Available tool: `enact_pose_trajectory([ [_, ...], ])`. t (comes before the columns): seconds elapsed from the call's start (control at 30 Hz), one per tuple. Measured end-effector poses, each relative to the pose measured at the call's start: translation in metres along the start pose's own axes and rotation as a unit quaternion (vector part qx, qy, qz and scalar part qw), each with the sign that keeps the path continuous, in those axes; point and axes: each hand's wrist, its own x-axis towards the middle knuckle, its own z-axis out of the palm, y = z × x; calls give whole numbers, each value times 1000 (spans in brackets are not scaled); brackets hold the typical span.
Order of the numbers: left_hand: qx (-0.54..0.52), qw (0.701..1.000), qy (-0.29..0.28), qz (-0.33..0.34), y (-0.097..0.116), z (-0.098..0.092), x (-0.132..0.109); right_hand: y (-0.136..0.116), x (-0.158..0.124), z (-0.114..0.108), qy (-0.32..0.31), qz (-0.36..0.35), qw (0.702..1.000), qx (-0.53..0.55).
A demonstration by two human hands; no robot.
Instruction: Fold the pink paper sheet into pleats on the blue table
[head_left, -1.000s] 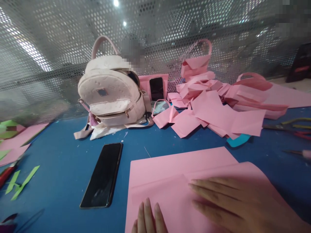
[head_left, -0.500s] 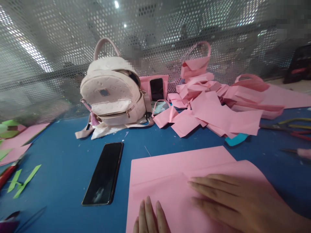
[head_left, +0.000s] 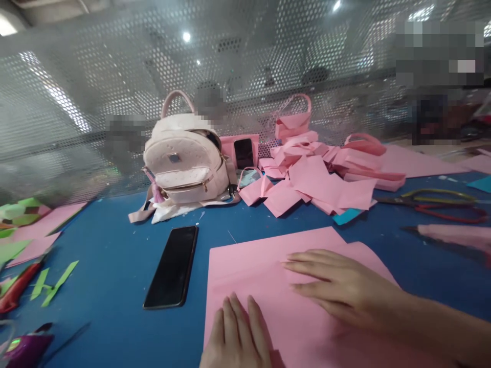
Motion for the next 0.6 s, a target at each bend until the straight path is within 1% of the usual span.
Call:
enact_pose_trajectory([
  [0.1, -12, 999, -13, 29, -10, -8, 9, -2, 5, -5, 9, 31, 999, 12],
  [0.2, -61, 998, -7, 8, -16, -11, 20, -7, 8, -12, 8, 69, 997, 38],
  [0.23, -78, 997, 4, 2, -19, -11, 23, -8, 9, -15, 4, 74, 996, 46],
  [0.3, -107, 994, 34, 15, -26, -8, 30, -11, 10, -23, 5, 90, 994, 66],
  [0.37, -121, 989, 70, 38, -36, -5, 34, -14, 12, -34, 37, 138, 984, 103],
  [0.43, -135, 982, 115, 63, -46, -4, 36, -17, 14, -47, 76, 213, 959, 173],
  [0.5, -155, 967, 183, 87, -54, -8, 35, -19, 17, -56, 85, 272, 916, 283],
  [0.53, -172, 956, 216, 100, -57, -12, 33, -21, 18, -59, 70, 286, 890, 349],
  [0.6, -213, 938, 244, 122, -58, -20, 32, -25, 20, -58, 20, 287, 831, 475],
])
